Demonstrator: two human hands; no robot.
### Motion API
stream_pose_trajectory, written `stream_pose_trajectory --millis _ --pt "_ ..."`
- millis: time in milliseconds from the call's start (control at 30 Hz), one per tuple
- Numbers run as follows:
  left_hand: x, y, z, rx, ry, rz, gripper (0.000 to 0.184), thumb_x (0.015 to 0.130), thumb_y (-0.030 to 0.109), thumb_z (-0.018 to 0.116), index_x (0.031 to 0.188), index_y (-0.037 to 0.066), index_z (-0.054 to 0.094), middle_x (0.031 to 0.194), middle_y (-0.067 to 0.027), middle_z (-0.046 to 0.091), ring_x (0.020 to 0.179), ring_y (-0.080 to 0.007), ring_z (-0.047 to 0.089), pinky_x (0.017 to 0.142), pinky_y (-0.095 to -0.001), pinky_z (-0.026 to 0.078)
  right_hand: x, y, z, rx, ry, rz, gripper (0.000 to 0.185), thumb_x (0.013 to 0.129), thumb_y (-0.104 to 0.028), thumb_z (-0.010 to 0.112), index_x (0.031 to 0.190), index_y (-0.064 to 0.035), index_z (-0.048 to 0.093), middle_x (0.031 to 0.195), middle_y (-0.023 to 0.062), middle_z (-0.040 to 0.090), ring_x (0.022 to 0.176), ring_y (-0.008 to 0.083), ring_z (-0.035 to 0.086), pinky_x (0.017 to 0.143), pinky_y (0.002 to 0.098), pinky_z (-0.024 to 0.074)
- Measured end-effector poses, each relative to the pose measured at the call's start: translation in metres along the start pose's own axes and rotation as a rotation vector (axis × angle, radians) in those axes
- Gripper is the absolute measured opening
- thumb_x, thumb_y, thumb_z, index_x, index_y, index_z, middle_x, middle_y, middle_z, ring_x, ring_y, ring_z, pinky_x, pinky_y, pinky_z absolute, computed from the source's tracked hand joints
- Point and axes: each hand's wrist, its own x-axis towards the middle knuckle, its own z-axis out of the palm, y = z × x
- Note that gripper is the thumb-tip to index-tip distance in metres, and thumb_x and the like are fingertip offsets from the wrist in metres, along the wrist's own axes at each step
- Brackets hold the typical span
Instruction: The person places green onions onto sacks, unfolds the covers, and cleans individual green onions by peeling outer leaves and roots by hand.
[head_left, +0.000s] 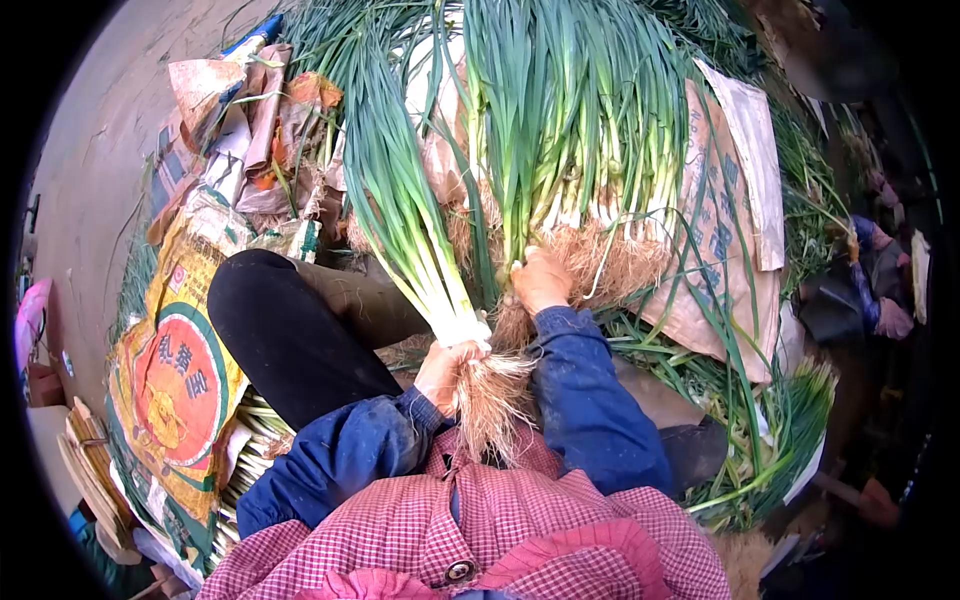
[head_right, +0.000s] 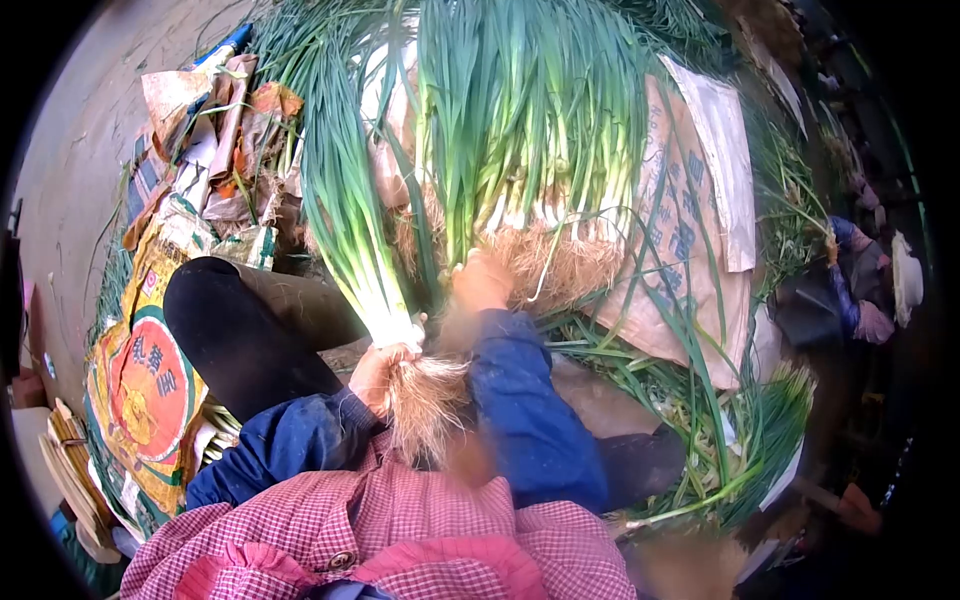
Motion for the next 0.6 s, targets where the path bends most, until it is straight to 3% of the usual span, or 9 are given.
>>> stream_pose_trajectory --millis 67,133,167,233,267,300,467,533,600 --pt "0.002 0.001 0.001 0.056 0.023 0.020 0.035 0.069 -0.006 0.054 0.105 -0.003 0.054 0.084 -0.0060 0.057 0.071 -0.0144 0.056 0.063 -0.0257 0.048 0.008 -0.002 0.002 -0.028 -0.004 0.031 0.026 0.078 -0.026 0.062 0.095 -0.0056 0.063 0.087 0.0154 0.064 0.083 0.0275 0.061 0.076 0.0352 0.0467" --pt "-0.003 0.004 -0.003 0.068 0.013 0.027 0.032 0.070 -0.005 0.054 0.102 -0.003 0.054 0.083 -0.0062 0.057 0.070 -0.0148 0.056 0.063 -0.0256 0.048 -0.001 -0.014 -0.025 0.385 -0.227 0.193 0.025 0.078 -0.023 0.062 0.095 -0.0038 0.064 0.088 0.0145 0.065 0.081 0.0249 0.061 0.077 0.0331 0.0462" --pt "-0.003 0.005 -0.003 0.066 0.037 0.013 0.031 0.070 -0.005 0.054 0.102 -0.003 0.054 0.083 -0.0065 0.058 0.070 -0.0154 0.057 0.063 -0.0262 0.049 0.010 0.007 -0.005 0.648 -0.309 0.150 0.026 0.078 -0.020 0.061 0.095 -0.0009 0.064 0.087 0.0121 0.065 0.080 0.0213 0.060 0.075 0.0326 0.0453" --pt "-0.007 0.008 0.004 0.010 0.016 -0.025 0.031 0.071 -0.004 0.054 0.102 -0.004 0.054 0.084 -0.0076 0.059 0.073 -0.0174 0.060 0.068 -0.0285 0.051 -0.013 0.001 -0.032 0.404 -0.349 -0.198 0.015 0.084 -0.008 0.052 0.087 0.0018 0.063 0.080 0.0122 0.062 0.067 0.0164 0.057 0.064 0.0278 0.0478" --pt "-0.007 0.008 -0.001 -0.084 -0.053 -0.129 0.031 0.071 -0.004 0.053 0.102 -0.004 0.054 0.085 -0.0082 0.059 0.076 -0.0182 0.061 0.071 -0.0298 0.052 -0.035 -0.011 -0.052 0.658 -0.462 -0.030 0.016 0.084 -0.009 0.052 0.084 0.0016 0.064 0.078 0.0116 0.062 0.064 0.0166 0.055 0.062 0.0271 0.0469" --pt "-0.012 0.010 0.007 -0.124 -0.086 -0.148 0.033 0.072 -0.004 0.051 0.104 -0.005 0.053 0.089 -0.0119 0.060 0.083 -0.0221 0.062 0.075 -0.0337 0.053 -0.046 -0.012 -0.054 0.691 -0.458 -0.157 0.020 0.077 -0.015 0.059 0.089 0.0005 0.063 0.063 -0.0013 0.052 0.052 0.0060 0.043 0.046 0.0204 0.0328" --pt "-0.011 0.008 0.007 0.004 -0.131 -0.009 0.036 0.072 -0.005 0.049 0.108 -0.006 0.051 0.094 -0.0162 0.060 0.090 -0.0263 0.061 0.082 -0.0380 0.052 -0.005 -0.040 -0.043 0.885 -0.332 -0.234 0.019 0.087 -0.022 0.055 0.079 -0.0047 0.053 0.064 -0.0014 0.049 0.053 0.0063 0.043 0.047 0.0195 0.0363" --pt "-0.013 0.010 0.008 0.008 -0.090 0.028 0.032 0.070 -0.004 0.051 0.102 -0.006 0.054 0.087 -0.0094 0.060 0.075 -0.0177 0.060 0.073 -0.0304 0.052 0.004 -0.045 -0.035 0.815 -0.253 -0.300 0.016 0.090 -0.018 0.051 0.089 -0.0024 0.056 0.067 0.0014 0.052 0.055 0.0101 0.045 0.050 0.0239 0.0398" --pt "-0.013 0.016 0.011 -0.019 -0.078 0.037 0.032 0.069 -0.005 0.049 0.101 -0.006 0.054 0.087 -0.0099 0.060 0.074 -0.0190 0.059 0.072 -0.0320 0.051 -0.014 -0.039 -0.032 0.987 -0.175 -0.165 0.015 0.090 -0.016 0.049 0.089 -0.0031 0.056 0.068 0.0007 0.052 0.055 0.0096 0.046 0.050 0.0238 0.0397"
